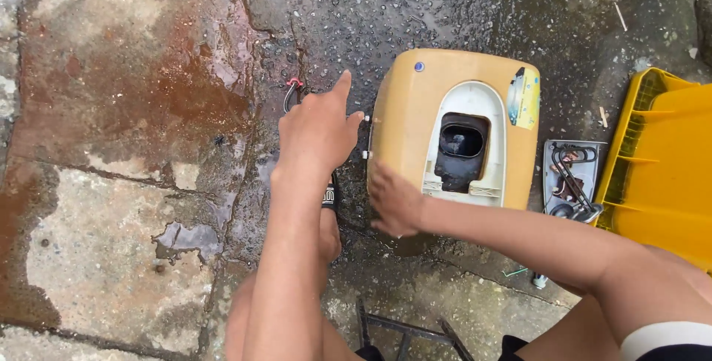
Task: Cleaning and reinstalling a heating element and gasket into a portable water heater tank.
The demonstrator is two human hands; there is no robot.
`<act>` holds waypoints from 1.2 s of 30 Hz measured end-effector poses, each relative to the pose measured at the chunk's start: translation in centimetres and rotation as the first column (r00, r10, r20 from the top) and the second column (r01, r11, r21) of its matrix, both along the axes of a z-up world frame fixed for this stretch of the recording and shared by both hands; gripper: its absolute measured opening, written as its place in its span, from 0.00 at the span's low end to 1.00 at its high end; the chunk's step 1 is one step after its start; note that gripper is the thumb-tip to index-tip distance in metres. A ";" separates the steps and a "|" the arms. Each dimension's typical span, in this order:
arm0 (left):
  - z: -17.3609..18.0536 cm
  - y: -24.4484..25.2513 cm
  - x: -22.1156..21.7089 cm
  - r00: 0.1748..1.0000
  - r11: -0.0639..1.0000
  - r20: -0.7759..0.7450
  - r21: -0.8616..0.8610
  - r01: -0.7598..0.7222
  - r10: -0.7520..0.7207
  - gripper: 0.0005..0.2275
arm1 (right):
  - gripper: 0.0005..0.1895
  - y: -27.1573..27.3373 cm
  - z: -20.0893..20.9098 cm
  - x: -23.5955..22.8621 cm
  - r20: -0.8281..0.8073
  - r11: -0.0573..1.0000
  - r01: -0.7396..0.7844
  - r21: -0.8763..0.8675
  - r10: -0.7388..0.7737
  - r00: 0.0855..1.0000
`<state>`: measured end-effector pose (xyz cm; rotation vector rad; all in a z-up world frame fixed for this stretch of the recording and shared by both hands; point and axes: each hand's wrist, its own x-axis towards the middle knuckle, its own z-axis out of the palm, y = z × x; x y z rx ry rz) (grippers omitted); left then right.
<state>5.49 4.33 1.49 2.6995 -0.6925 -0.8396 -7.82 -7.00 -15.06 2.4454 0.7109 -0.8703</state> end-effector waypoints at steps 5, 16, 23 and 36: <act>-0.6 1.4 0.3 0.993 0.994 0.081 -0.079 -0.081 0.087 0.27 | 0.40 -3.4 -6.7 11.5 -0.213 0.985 -0.025 -0.171 -0.012 0.977; 0.4 2.6 3.0 0.971 0.948 0.106 -0.262 -0.179 0.213 0.26 | 0.30 9.8 -3.0 -0.5 -0.789 0.936 -0.257 -0.242 -0.035 0.613; 1.3 2.3 1.7 0.954 0.895 0.120 -0.394 -0.208 0.275 0.26 | 0.42 -10.2 -16.6 17.2 -0.381 0.861 0.044 -0.507 -0.270 0.884; 2.4 4.2 3.0 0.941 0.891 0.109 -0.369 -0.262 0.322 0.23 | 0.40 6.5 -4.3 5.8 -0.617 0.881 -0.243 -0.407 -0.068 0.784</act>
